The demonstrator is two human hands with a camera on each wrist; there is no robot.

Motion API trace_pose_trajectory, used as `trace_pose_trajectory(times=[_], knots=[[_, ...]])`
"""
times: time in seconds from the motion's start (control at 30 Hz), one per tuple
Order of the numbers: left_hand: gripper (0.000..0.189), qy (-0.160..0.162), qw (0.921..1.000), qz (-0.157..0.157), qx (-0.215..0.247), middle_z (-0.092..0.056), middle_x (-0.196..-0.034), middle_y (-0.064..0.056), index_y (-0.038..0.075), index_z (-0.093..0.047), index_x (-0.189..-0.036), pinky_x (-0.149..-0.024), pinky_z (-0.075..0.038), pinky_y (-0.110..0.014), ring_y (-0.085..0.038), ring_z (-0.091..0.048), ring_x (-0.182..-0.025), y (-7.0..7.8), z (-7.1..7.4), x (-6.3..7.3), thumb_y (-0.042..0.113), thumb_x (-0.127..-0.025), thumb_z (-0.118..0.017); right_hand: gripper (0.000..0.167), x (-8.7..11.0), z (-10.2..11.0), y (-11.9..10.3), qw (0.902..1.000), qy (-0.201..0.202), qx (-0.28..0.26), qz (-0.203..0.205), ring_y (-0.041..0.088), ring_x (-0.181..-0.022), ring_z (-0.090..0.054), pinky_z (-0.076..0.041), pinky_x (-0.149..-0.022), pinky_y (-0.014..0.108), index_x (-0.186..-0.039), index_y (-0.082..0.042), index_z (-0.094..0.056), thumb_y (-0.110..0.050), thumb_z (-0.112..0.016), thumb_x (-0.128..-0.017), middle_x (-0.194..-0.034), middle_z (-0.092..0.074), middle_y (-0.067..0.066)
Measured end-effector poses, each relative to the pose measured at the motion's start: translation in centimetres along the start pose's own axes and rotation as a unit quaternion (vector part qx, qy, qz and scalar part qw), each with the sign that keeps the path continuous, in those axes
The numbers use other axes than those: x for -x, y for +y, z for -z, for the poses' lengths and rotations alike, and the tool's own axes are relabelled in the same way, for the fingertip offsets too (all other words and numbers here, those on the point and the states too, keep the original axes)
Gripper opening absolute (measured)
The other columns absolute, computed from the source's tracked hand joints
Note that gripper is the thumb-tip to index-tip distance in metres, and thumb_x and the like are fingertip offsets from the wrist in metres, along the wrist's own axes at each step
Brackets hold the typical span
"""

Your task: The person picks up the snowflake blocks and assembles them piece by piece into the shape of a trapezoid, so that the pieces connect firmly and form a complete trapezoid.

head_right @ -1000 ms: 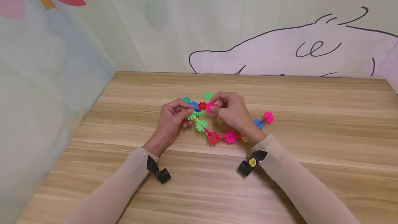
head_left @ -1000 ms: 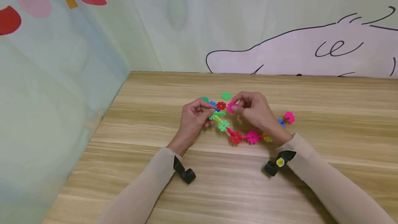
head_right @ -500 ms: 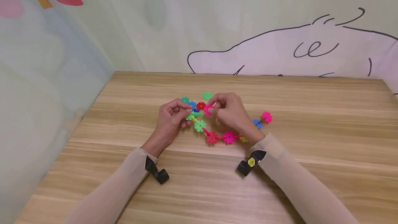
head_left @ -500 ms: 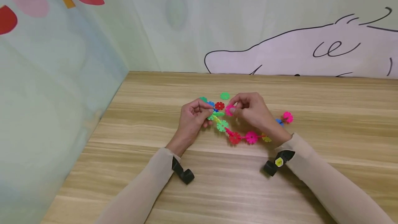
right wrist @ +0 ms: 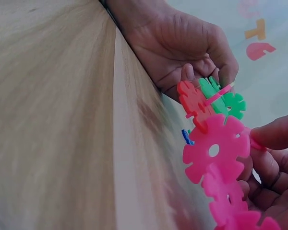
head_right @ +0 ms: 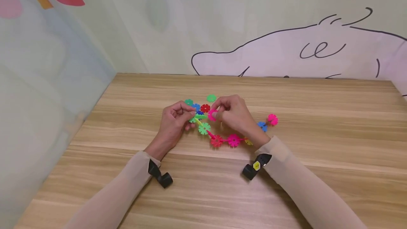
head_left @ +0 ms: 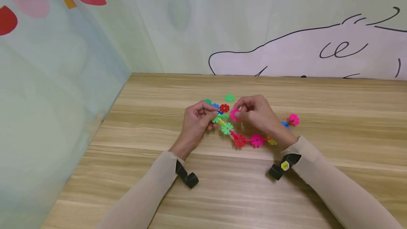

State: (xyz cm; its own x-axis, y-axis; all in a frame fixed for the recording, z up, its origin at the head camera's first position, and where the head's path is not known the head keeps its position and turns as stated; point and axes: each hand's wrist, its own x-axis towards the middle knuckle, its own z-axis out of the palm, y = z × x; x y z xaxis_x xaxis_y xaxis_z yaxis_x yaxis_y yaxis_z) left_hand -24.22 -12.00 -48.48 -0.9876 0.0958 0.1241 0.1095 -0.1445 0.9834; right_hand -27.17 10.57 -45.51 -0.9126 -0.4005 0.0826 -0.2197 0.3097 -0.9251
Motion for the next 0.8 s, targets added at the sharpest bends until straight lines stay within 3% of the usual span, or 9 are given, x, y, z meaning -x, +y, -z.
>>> trace_pose_trajectory(times=[0.8], knots=[[0.019, 0.000, 1.0000, -0.003, -0.006, -0.072, -0.076, 0.007, -0.016, -0.066, -0.109, -0.053, -0.050, -0.018, -0.009, -0.065, -0.054, 0.03, 0.06, -0.05, -0.001, -0.098, -0.070, 0.013, -0.09, -0.07, 0.09, 0.9996, -0.009, 0.001, -0.029, 0.009, -0.053, -0.042, -0.031, -0.049, 0.024, -0.099, 0.001, -0.081, -0.001, -0.069, -0.092, -0.059, -0.057, 0.000]])
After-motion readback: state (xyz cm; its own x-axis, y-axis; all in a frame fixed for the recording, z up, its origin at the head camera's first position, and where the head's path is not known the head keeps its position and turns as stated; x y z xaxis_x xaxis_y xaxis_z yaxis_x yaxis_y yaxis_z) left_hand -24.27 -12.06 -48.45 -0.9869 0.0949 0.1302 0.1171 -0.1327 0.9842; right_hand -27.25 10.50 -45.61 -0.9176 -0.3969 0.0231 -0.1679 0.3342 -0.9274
